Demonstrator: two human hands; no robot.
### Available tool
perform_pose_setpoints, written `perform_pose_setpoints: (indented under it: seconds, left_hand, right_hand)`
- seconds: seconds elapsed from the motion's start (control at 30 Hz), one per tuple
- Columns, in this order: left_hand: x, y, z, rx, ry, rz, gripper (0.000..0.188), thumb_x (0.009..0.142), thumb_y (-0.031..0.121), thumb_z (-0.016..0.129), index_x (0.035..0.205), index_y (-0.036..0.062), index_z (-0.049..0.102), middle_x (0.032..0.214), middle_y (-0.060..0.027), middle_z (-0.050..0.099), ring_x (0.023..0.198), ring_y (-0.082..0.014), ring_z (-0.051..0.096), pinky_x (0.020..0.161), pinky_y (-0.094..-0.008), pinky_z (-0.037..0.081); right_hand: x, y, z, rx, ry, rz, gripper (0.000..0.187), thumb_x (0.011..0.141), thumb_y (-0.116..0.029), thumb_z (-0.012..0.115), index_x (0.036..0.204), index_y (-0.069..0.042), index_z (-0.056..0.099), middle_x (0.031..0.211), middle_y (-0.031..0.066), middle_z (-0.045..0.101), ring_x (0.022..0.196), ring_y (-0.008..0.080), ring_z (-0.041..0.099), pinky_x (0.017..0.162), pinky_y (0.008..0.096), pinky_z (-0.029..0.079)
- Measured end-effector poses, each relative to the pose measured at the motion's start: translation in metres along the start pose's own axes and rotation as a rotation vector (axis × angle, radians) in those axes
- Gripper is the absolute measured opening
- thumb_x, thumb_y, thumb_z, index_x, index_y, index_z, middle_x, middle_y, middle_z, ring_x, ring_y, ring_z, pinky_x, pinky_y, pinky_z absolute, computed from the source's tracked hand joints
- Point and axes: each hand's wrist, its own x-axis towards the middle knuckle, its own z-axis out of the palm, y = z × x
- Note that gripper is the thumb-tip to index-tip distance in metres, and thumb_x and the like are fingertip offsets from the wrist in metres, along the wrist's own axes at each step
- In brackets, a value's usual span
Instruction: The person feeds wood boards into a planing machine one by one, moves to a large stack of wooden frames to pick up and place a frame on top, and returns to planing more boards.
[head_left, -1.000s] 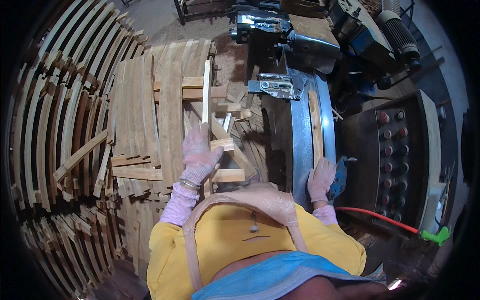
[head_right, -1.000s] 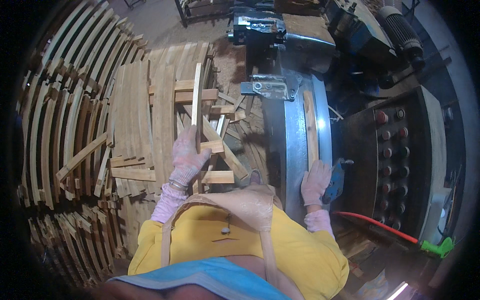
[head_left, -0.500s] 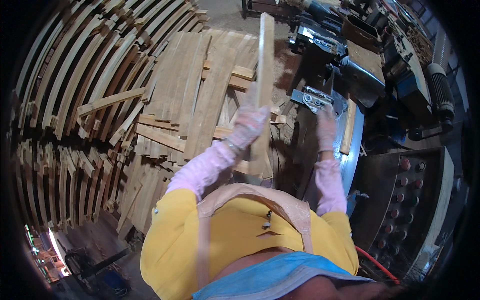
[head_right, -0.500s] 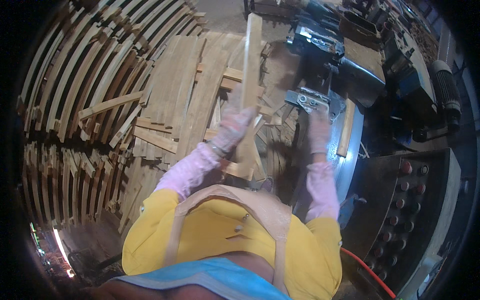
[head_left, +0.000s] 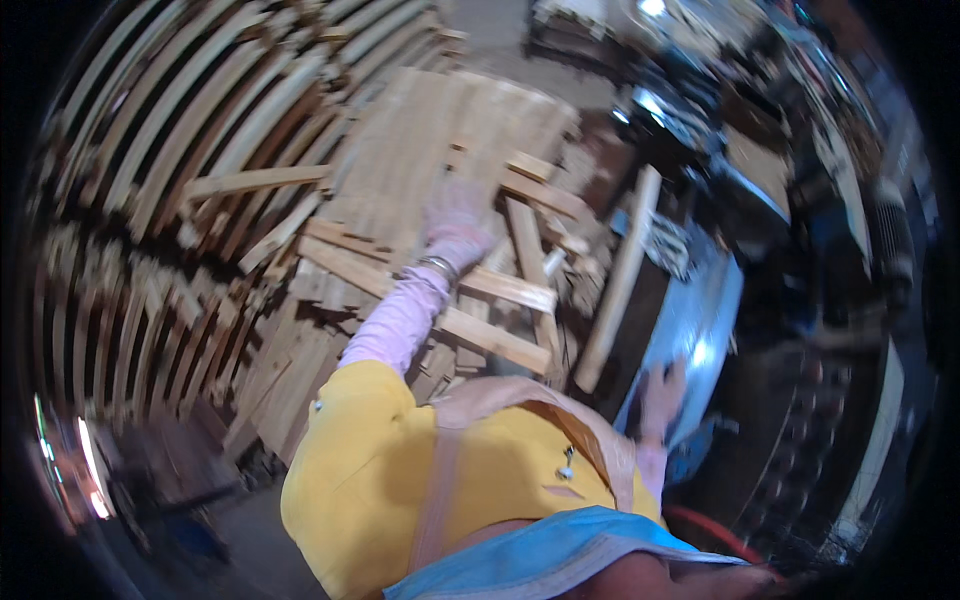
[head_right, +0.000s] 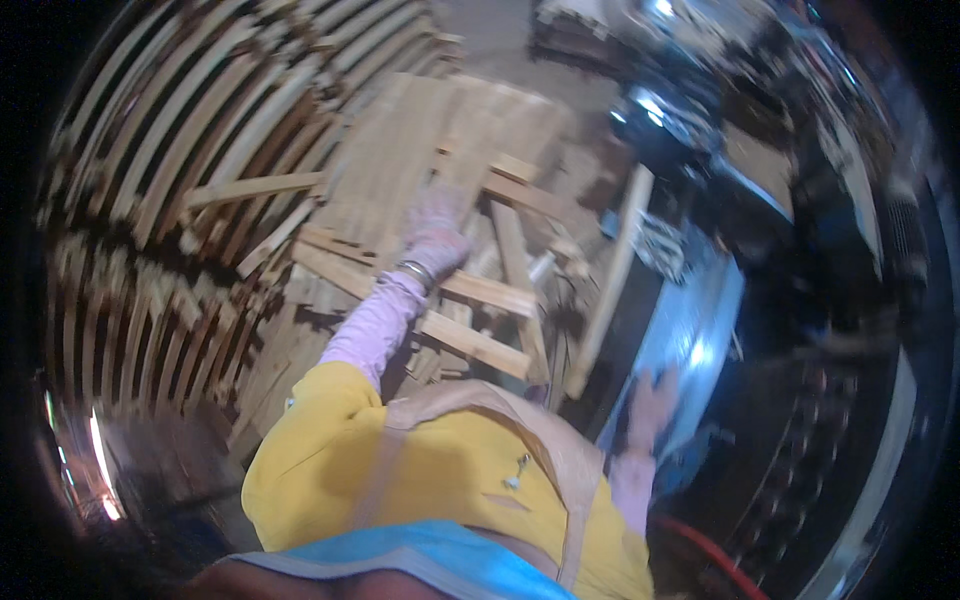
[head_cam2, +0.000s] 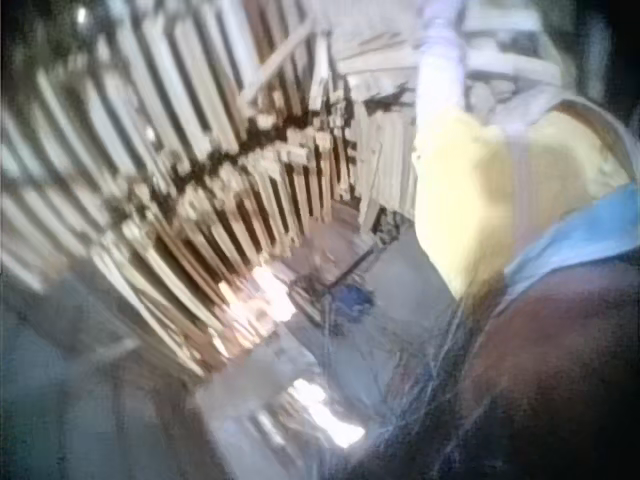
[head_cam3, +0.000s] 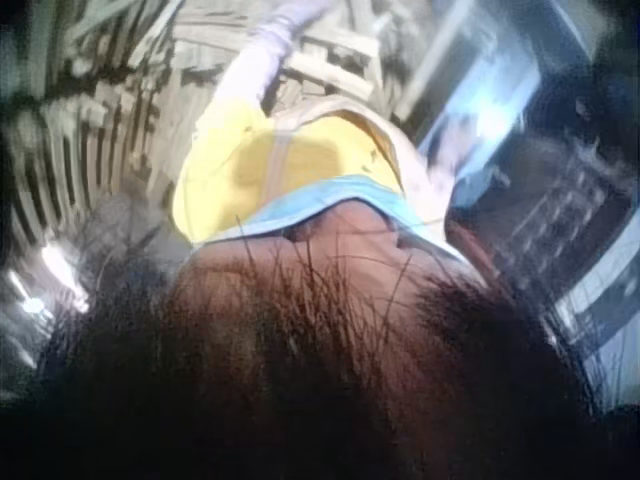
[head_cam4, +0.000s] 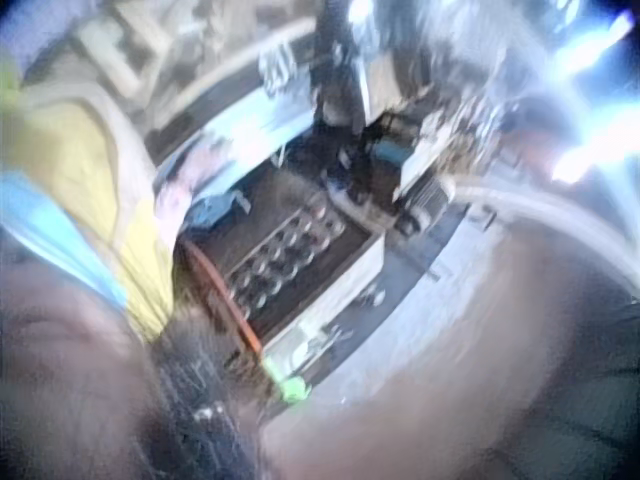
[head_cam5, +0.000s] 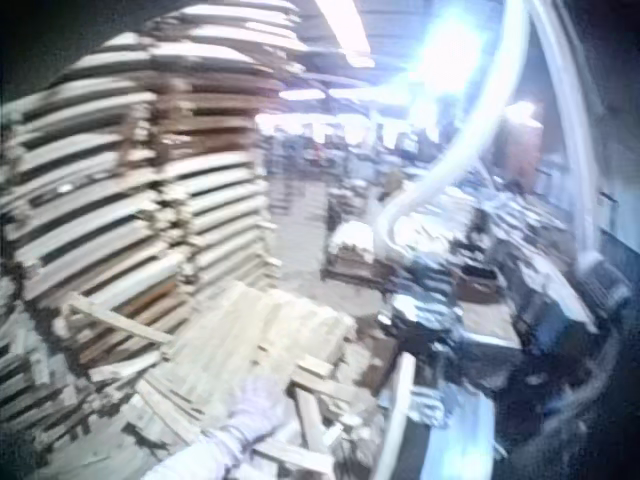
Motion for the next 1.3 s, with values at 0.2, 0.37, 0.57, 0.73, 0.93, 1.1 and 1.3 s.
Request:
perform_pose_setpoints:
  seconds: [0.2, 0.37, 0.57, 0.73, 0.93, 1.1, 1.3]
  left_hand:
    - [0.014, 0.001, -0.007, 0.167, -0.148, -0.066, 0.088, 0.087, 0.033, 0.067, 0.164, 0.0215, 0.026, 0.17, -0.0121, 0.026, 0.159, -0.0329, 0.02, 0.124, -0.0574, 0.022]
    - [0.022, -0.002, -0.006, 0.061, -0.072, 0.018, 0.077, 0.085, 0.027, 0.07, 0.156, 0.0185, 0.04, 0.163, -0.0138, 0.037, 0.152, -0.031, 0.033, 0.119, -0.0482, 0.033]
    - [0.01, 0.004, -0.034, -0.954, 0.139, 0.185, 0.042, 0.088, 0.016, 0.06, 0.127, 0.0042, 0.067, 0.079, -0.0103, 0.07, 0.076, -0.0272, 0.069, 0.072, -0.0378, 0.055]
    - [-0.027, 0.095, -0.03, -0.996, 0.066, 0.455, 0.042, 0.092, 0.03, 0.066, 0.126, 0.0062, 0.067, 0.117, -0.0178, 0.069, 0.113, -0.035, 0.064, 0.098, -0.0436, 0.05]
    - [0.002, 0.027, -0.022, -0.278, 0.115, 0.258, 0.087, 0.082, 0.055, 0.075, 0.151, 0.0081, 0.049, 0.153, -0.0209, 0.049, 0.137, -0.035, 0.052, 0.115, -0.043, 0.041]
    - [-0.008, 0.012, 0.001, -0.18, -0.074, 0.013, 0.091, 0.087, 0.054, 0.071, 0.158, 0.0098, 0.038, 0.164, -0.0181, 0.035, 0.148, -0.0334, 0.04, 0.123, -0.0409, 0.032]
    - [-0.001, 0.026, -0.032, -0.663, -0.066, 0.016, 0.077, 0.089, 0.029, 0.071, 0.156, 0.0059, 0.04, 0.156, -0.0221, 0.046, 0.144, -0.0358, 0.046, 0.12, -0.0407, 0.036]
  right_hand:
    - [0.1, -0.042, 0.056, -0.358, 0.013, -0.347, 0.06, 0.088, -0.044, 0.074, 0.136, -0.01, 0.063, 0.131, 0.0157, 0.067, 0.114, 0.0399, 0.063, 0.098, 0.0497, 0.049]
    - [0.139, -0.033, 0.073, -0.416, 0.056, -0.385, 0.057, 0.09, -0.047, 0.071, 0.135, -0.013, 0.065, 0.133, 0.0136, 0.066, 0.12, 0.0372, 0.06, 0.103, 0.0481, 0.046]
    - [0.079, -0.133, 0.108, 0.542, -0.56, -0.121, 0.052, 0.099, -0.034, 0.066, 0.139, -0.001, 0.061, 0.137, 0.0143, 0.066, 0.129, 0.0253, 0.06, 0.11, 0.0332, 0.045]
    - [0.042, -0.21, 0.084, 0.883, -0.69, -0.151, 0.052, 0.105, -0.033, 0.059, 0.141, 0.003, 0.057, 0.126, 0.008, 0.068, 0.109, 0.0147, 0.062, 0.098, 0.0293, 0.049]
    - [0.013, -0.127, -0.041, 0.408, -0.204, 0.054, 0.046, 0.093, -0.027, 0.069, 0.128, 0.002, 0.062, 0.111, 0.0098, 0.07, 0.09, 0.0178, 0.064, 0.08, 0.0338, 0.052]
    - [-0.018, 0.004, -0.059, -0.797, 0.039, -0.35, 0.038, 0.089, -0.021, 0.067, 0.123, -0.006, 0.062, 0.122, 0.0165, 0.067, 0.11, 0.0398, 0.059, 0.098, 0.0545, 0.044]
    - [0.153, 0.012, 0.007, -0.857, 0.104, -0.237, 0.035, 0.094, -0.023, 0.061, 0.128, -0.012, 0.065, 0.126, 0.0138, 0.069, 0.124, 0.0372, 0.058, 0.106, 0.0572, 0.041]
